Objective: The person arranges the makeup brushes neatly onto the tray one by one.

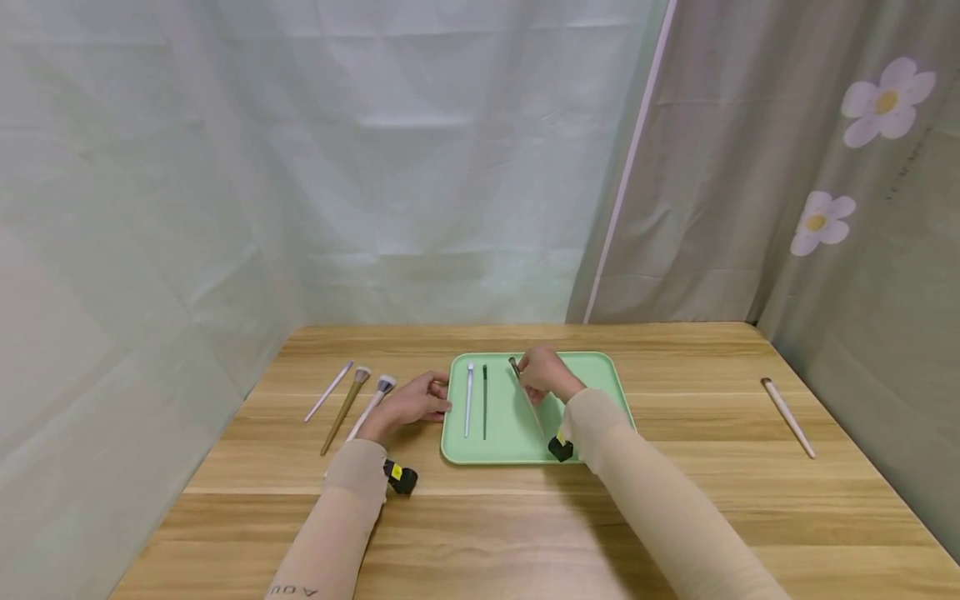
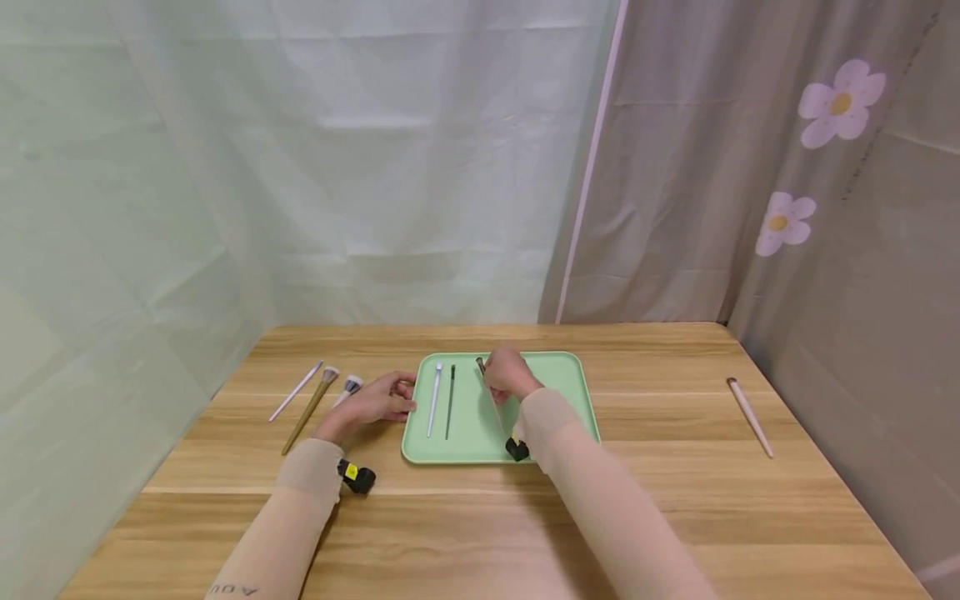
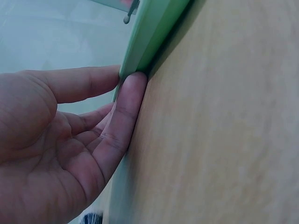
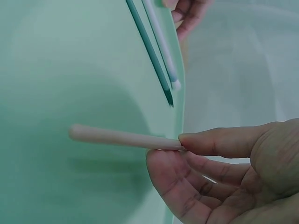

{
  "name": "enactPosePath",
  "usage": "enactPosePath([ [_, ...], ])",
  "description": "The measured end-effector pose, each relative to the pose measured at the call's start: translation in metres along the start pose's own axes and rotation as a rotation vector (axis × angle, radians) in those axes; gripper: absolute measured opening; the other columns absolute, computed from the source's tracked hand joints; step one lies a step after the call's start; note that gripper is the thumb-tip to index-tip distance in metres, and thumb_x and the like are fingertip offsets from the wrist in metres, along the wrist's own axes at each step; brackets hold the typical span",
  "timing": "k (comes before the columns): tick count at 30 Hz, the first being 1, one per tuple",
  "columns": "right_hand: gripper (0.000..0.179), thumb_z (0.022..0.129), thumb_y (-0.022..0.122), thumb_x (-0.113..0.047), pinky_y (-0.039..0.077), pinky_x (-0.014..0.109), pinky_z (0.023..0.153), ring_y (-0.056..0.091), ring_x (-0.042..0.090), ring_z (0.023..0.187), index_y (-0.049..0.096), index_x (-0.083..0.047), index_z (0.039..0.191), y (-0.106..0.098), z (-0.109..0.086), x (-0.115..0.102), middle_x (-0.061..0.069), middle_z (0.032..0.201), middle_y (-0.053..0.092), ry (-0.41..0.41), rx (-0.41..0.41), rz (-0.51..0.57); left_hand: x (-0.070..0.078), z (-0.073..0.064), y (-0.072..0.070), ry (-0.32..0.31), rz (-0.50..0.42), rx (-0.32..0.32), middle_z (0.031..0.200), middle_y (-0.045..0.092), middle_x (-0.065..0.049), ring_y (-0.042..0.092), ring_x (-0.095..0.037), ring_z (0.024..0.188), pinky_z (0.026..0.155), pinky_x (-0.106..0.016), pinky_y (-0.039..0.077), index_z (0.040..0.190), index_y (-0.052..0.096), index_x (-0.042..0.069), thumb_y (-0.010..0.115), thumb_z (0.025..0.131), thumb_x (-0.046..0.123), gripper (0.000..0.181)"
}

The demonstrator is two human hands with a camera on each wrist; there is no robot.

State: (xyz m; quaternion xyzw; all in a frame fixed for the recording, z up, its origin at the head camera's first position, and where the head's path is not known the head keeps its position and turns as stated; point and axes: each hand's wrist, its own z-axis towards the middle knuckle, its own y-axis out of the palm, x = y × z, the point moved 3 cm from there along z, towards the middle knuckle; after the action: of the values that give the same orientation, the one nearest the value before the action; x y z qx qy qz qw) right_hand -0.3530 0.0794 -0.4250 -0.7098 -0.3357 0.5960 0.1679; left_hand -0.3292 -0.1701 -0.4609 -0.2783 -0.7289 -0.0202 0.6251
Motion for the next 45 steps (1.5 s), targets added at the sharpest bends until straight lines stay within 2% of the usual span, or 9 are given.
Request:
enactPosePath([
  [6,0.035,0.089,0.06,0.014,0.061,0.032,0.054,0.06,0.016,0.048,0.067,0.013,0.124,0.007,-0.001,-0.004,0.017,0.076,0.068,-0.019,-0.008,0.013,0.0,-0.001,0.0,0.003,0.008,-0.008,0.113,0.05,-0.017,0.059,-0.02,0.094,0.082,-0.03,0.06,0.148,0.036,-0.011,0.062,0.1,-0.002,0.055],
  [12,0.031,0.089,0.06,0.016,0.06,0.032,0.052,0.061,0.017,0.048,0.07,0.014,0.118,0.014,0.0,-0.008,0.018,0.072,0.068,-0.033,-0.01,0.024,-0.002,-0.001,-0.001,0.009,0.017,-0.013,0.112,0.05,-0.016,0.06,-0.02,0.094,0.083,-0.031,0.059,0.149,0.035,-0.011,0.062,0.101,-0.001,0.056],
  [23,0.014,0.092,0.059,0.014,0.056,0.028,0.045,0.057,0.016,0.044,0.07,0.008,0.086,0.025,0.008,-0.009,0.012,0.063,0.062,0.006,0.025,-0.064,-0.001,0.0,0.0,0.011,0.006,-0.019,0.112,0.049,-0.015,0.059,-0.019,0.093,0.082,-0.031,0.059,0.149,0.033,-0.012,0.061,0.101,-0.001,0.057],
  [26,0.025,0.094,0.059,0.012,0.053,0.027,0.044,0.055,0.014,0.043,0.064,0.001,0.072,0.027,0.009,-0.011,0.007,0.058,0.055,0.03,0.026,-0.099,-0.002,0.001,0.0,0.015,-0.012,-0.026,0.11,0.048,-0.014,0.058,-0.018,0.091,0.08,-0.03,0.059,0.15,0.032,-0.012,0.061,0.101,-0.002,0.058],
  [30,0.049,0.094,0.06,0.011,0.052,0.026,0.044,0.053,0.015,0.043,0.042,-0.013,0.055,0.03,0.009,-0.013,0.002,0.052,0.041,0.054,0.034,-0.133,-0.001,0.001,0.0,0.02,-0.027,-0.029,0.11,0.048,-0.015,0.057,-0.018,0.09,0.079,-0.029,0.059,0.149,0.031,-0.014,0.061,0.1,-0.003,0.059],
  [32,0.054,0.095,0.061,0.011,0.052,0.027,0.044,0.053,0.016,0.042,0.036,-0.015,0.054,0.031,0.008,-0.013,0.002,0.05,0.04,0.054,0.041,-0.129,-0.001,0.001,0.0,0.019,-0.027,-0.026,0.11,0.048,-0.016,0.057,-0.018,0.09,0.079,-0.03,0.059,0.149,0.031,-0.014,0.061,0.1,-0.003,0.059],
  [35,0.053,0.095,0.066,0.009,0.056,0.028,0.046,0.056,0.017,0.042,0.039,-0.013,0.054,0.032,0.008,-0.014,0.005,0.05,0.046,0.042,0.045,-0.1,-0.001,0.001,0.0,0.013,-0.025,-0.02,0.11,0.047,-0.015,0.057,-0.018,0.09,0.079,-0.029,0.059,0.149,0.032,-0.013,0.061,0.1,-0.003,0.058],
  [39,0.041,0.093,0.071,0.008,0.059,0.03,0.049,0.061,0.018,0.043,0.051,-0.005,0.06,0.033,0.008,-0.013,0.011,0.055,0.057,0.029,0.047,-0.033,-0.001,0.0,0.0,0.008,-0.017,-0.014,0.109,0.047,-0.014,0.057,-0.018,0.09,0.079,-0.029,0.059,0.148,0.033,-0.012,0.061,0.1,-0.003,0.056],
  [45,0.023,0.091,0.073,0.009,0.06,0.031,0.052,0.065,0.02,0.045,0.063,0.005,0.071,0.032,0.008,-0.011,0.016,0.061,0.064,0.04,0.054,0.031,0.0,0.0,0.0,0.001,-0.018,-0.01,0.11,0.049,-0.015,0.058,-0.019,0.091,0.08,-0.029,0.059,0.149,0.033,-0.011,0.061,0.1,-0.003,0.057],
])
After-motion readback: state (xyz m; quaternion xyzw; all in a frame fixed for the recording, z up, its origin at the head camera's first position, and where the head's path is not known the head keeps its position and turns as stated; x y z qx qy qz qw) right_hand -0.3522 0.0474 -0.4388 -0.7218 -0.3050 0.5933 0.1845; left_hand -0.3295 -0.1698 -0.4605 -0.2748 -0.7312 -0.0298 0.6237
